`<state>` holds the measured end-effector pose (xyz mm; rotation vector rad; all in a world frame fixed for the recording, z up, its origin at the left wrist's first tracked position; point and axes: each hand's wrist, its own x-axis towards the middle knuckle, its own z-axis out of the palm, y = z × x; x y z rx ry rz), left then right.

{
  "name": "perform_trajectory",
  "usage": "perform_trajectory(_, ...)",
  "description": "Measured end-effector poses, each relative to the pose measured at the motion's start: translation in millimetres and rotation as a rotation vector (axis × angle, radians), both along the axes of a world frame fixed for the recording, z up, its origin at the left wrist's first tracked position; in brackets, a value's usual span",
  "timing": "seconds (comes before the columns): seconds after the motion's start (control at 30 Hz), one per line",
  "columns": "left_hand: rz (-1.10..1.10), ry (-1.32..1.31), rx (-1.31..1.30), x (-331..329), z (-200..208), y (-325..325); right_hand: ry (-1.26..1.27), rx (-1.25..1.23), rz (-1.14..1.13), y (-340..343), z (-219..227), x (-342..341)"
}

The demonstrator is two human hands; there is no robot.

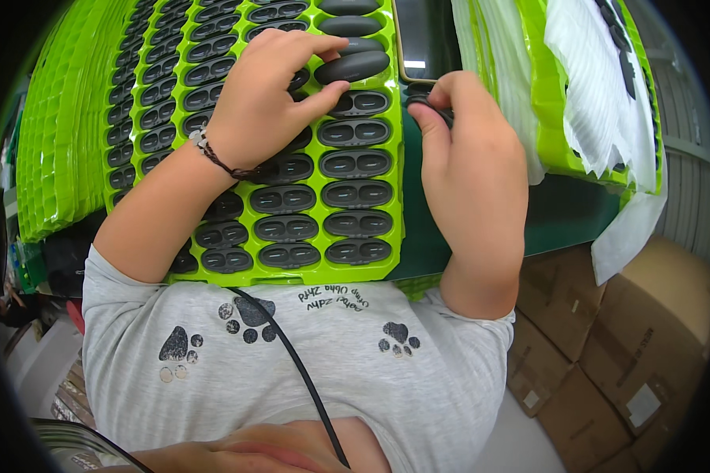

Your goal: Assembling and inspecting small black plastic components from a green tray at a factory workstation.

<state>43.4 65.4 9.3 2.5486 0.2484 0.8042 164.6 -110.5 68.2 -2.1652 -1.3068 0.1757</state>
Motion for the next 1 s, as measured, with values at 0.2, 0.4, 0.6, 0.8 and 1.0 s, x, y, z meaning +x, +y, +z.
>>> perform_trajectory(0.2, -0.275, -0.111, -1.287, -6.8, 18.6, -3.2, 1.101, 0.520, 0.189, 6.4, -7.5, 2.9)
perform_trajectory(0.4, -0.717, -0.169, -2.129, -12.8, 28.5, 8.5, 1.839, 0.585, 0.486, 16.0, -30.8, 20.4)
perform_trajectory(0.6, -0.732, -0.131, -2.062, -7.9, 28.9, 3.8, 1.978, 0.418, 0.305, 18.9, -30.1, 20.5)
perform_trajectory(0.8, -0.462, 0.059, -1.598, -8.5, 18.7, 5.3, 1.720, 0.514, 0.129, 23.0, -23.8, 14.4)
perform_trajectory(1.0, -0.418, 0.117, -1.420, -11.0, 16.3, 7.5, 1.353, 0.565, -0.001, 23.0, -27.6, 16.5)
